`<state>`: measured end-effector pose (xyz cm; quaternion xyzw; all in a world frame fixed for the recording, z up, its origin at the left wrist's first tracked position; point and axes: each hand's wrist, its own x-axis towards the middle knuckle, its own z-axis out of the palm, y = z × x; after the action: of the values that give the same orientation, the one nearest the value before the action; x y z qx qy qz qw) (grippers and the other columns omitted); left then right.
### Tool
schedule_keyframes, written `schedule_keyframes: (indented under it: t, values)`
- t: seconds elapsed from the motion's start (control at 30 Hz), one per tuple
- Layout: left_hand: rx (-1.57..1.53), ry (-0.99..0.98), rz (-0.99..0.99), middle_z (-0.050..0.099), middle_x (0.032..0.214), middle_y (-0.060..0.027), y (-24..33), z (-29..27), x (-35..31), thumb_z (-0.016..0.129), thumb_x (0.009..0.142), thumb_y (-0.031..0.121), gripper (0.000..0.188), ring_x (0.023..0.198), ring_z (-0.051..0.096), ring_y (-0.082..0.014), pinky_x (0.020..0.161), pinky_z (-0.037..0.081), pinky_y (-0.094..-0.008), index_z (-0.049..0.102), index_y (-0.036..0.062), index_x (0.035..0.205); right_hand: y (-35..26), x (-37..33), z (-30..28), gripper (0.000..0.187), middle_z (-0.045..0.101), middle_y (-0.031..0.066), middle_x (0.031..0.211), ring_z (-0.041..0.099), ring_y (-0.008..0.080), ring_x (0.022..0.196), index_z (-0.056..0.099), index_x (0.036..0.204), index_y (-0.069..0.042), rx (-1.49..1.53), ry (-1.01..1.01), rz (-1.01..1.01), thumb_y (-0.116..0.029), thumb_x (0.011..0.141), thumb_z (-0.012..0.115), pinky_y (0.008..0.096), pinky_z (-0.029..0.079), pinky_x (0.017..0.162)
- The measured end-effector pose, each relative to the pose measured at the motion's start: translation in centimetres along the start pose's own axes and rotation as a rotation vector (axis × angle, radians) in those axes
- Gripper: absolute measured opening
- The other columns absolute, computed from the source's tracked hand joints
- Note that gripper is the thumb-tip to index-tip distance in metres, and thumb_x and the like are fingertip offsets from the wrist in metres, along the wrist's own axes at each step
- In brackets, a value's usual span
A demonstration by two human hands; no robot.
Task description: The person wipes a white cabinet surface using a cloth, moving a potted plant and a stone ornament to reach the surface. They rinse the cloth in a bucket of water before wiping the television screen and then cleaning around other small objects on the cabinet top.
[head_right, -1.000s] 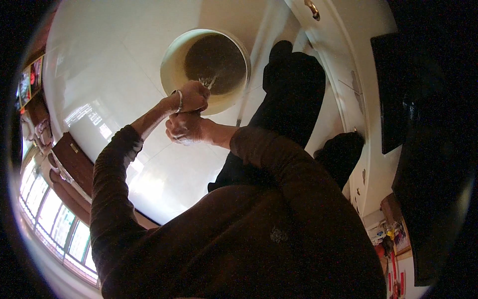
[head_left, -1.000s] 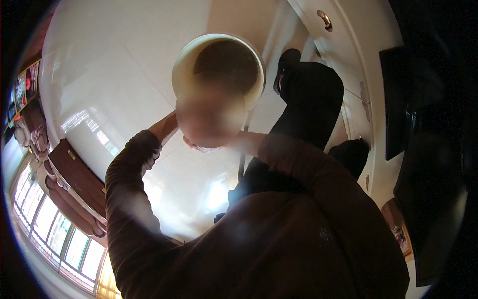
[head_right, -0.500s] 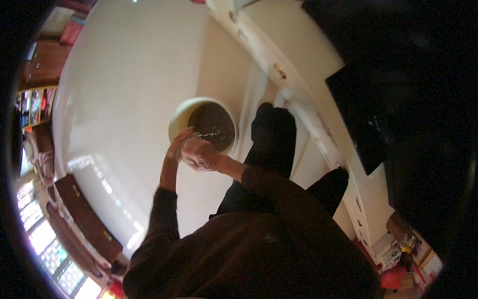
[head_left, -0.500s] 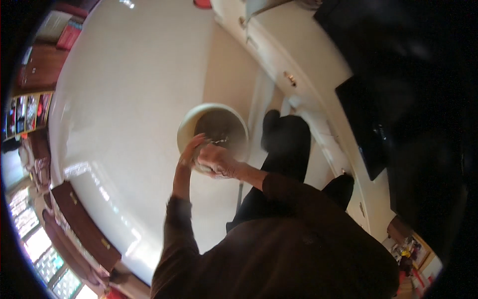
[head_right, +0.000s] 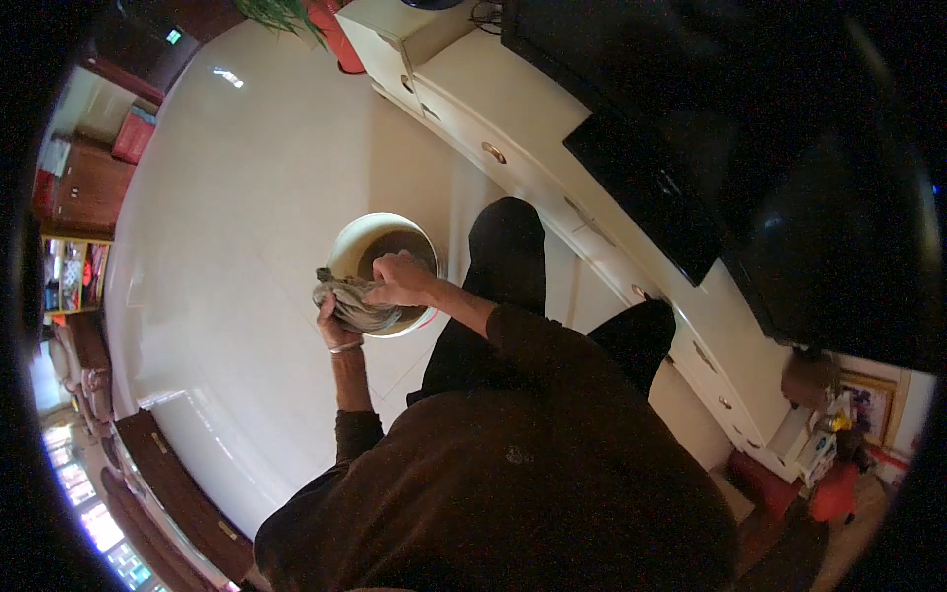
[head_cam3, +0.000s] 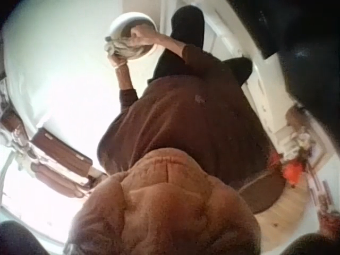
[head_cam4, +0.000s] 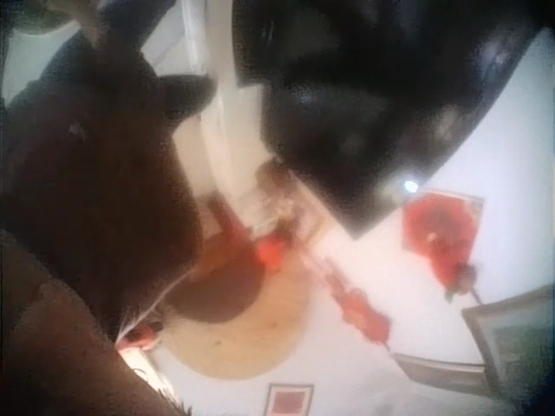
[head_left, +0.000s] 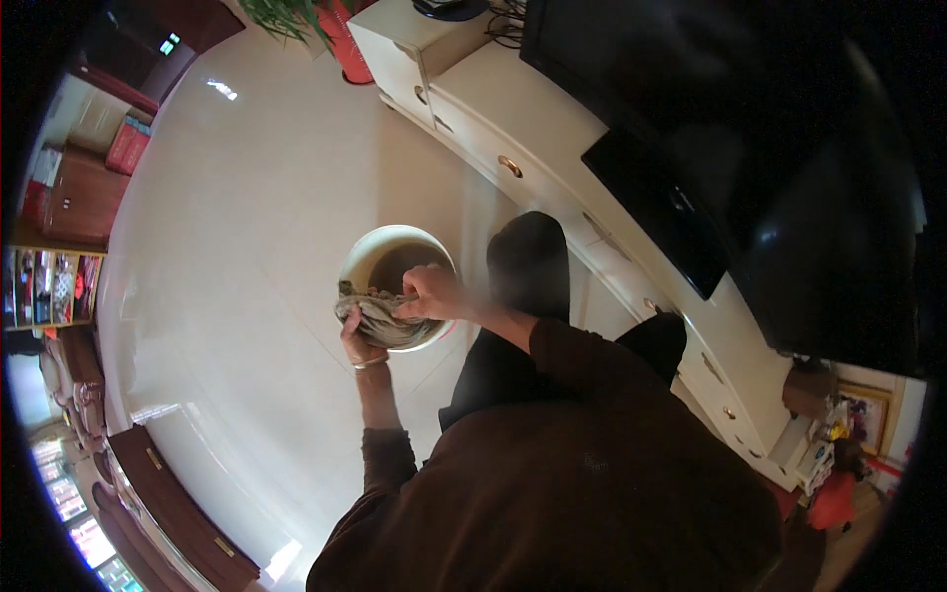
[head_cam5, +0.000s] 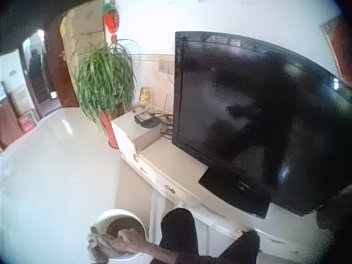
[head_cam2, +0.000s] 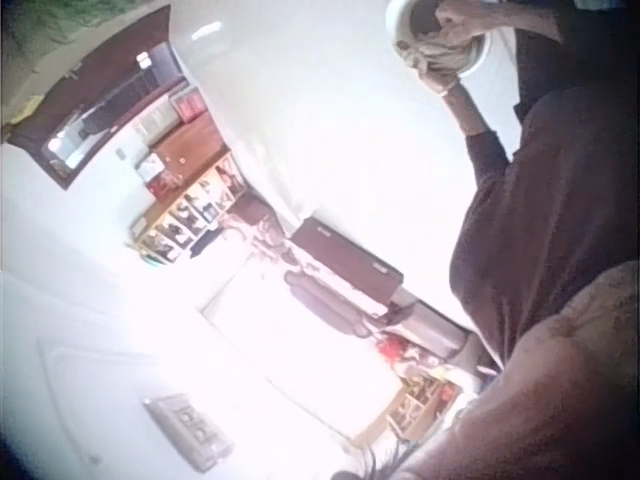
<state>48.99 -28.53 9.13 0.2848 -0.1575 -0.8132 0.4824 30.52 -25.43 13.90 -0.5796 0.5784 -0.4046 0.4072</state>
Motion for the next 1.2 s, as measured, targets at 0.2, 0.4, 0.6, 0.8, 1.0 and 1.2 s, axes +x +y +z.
schedule_keyframes:
  t: [0.2, 0.4, 0.6, 0.8, 1.0, 1.2]
  values:
    - [0.779, 0.035, 0.119, 0.057, 0.101, -0.0071, 6.0, 7.4, 0.0, 0.069, 0.070, 0.011, 0.056, 0.090, 0.056, -0.0194, 0.080, 0.046, -0.0311, 0.046, -0.0008, 0.119, -2.2, 1.2, -1.1, 0.032, 0.059, 0.0140, 0.079, 0.058, 0.0250, 0.075, 0.054, 0.086, -0.001, 0.053, 0.034, 0.070, -0.024, 0.069, 0.069, 0.0328, 0.045, 0.066]
    - [0.486, -0.311, 0.008, 0.048, 0.116, -0.0128, 6.1, 12.4, 0.0, 0.053, 0.062, 0.000, 0.066, 0.108, 0.047, -0.0240, 0.095, 0.037, -0.0332, 0.037, -0.0016, 0.126, -5.7, -0.5, -3.0, 0.048, 0.060, 0.0143, 0.096, 0.058, 0.0218, 0.087, 0.053, 0.104, 0.003, 0.020, -0.060, -0.034, -0.024, 0.068, 0.070, 0.0320, 0.044, 0.078]
    - [0.747, -0.435, -0.112, 0.054, 0.111, -0.0131, 5.1, 18.5, 0.6, 0.057, 0.065, 0.001, 0.063, 0.100, 0.053, -0.0227, 0.087, 0.042, -0.0305, 0.039, -0.0028, 0.125, -9.5, -4.2, -10.2, 0.029, 0.059, 0.0045, 0.069, 0.053, 0.0102, 0.062, 0.060, 0.088, 0.000, 0.341, 0.421, 0.201, -0.025, 0.074, 0.067, 0.0269, 0.044, 0.058]
    - [0.637, -0.771, -0.396, 0.050, 0.119, -0.0118, -1.3, 20.8, 3.3, 0.068, 0.066, 0.011, 0.070, 0.109, 0.048, -0.0200, 0.090, 0.039, -0.0302, 0.038, -0.0017, 0.128, -8.1, -11.3, -16.6, 0.020, 0.058, 0.0012, 0.076, 0.051, 0.0071, 0.068, 0.058, 0.088, 0.000, 0.264, 0.760, 0.238, -0.016, 0.077, 0.064, 0.0226, 0.043, 0.060]
    - [1.156, -1.329, -0.082, 0.043, 0.128, -0.0098, -13.1, 25.0, 3.2, 0.066, 0.067, 0.004, 0.076, 0.114, 0.040, -0.0172, 0.089, 0.040, -0.0308, 0.032, 0.0074, 0.134, -4.7, -19.8, -18.7, 0.023, 0.058, 0.0005, 0.082, 0.050, 0.0086, 0.070, 0.056, 0.097, 0.003, 0.226, 1.239, 0.046, -0.016, 0.084, 0.057, 0.0233, 0.043, 0.063]
    - [1.266, -1.319, 0.405, 0.051, 0.101, -0.0168, -21.2, 26.6, 2.9, 0.066, 0.061, 0.013, 0.052, 0.093, 0.050, -0.0344, 0.080, 0.043, -0.0378, 0.057, 0.0128, 0.111, -7.9, -22.1, -16.6, 0.016, 0.058, 0.0000, 0.080, 0.049, 0.0048, 0.067, 0.056, 0.090, 0.000, 0.395, 1.118, 0.012, -0.014, 0.083, 0.059, 0.0218, 0.042, 0.059]
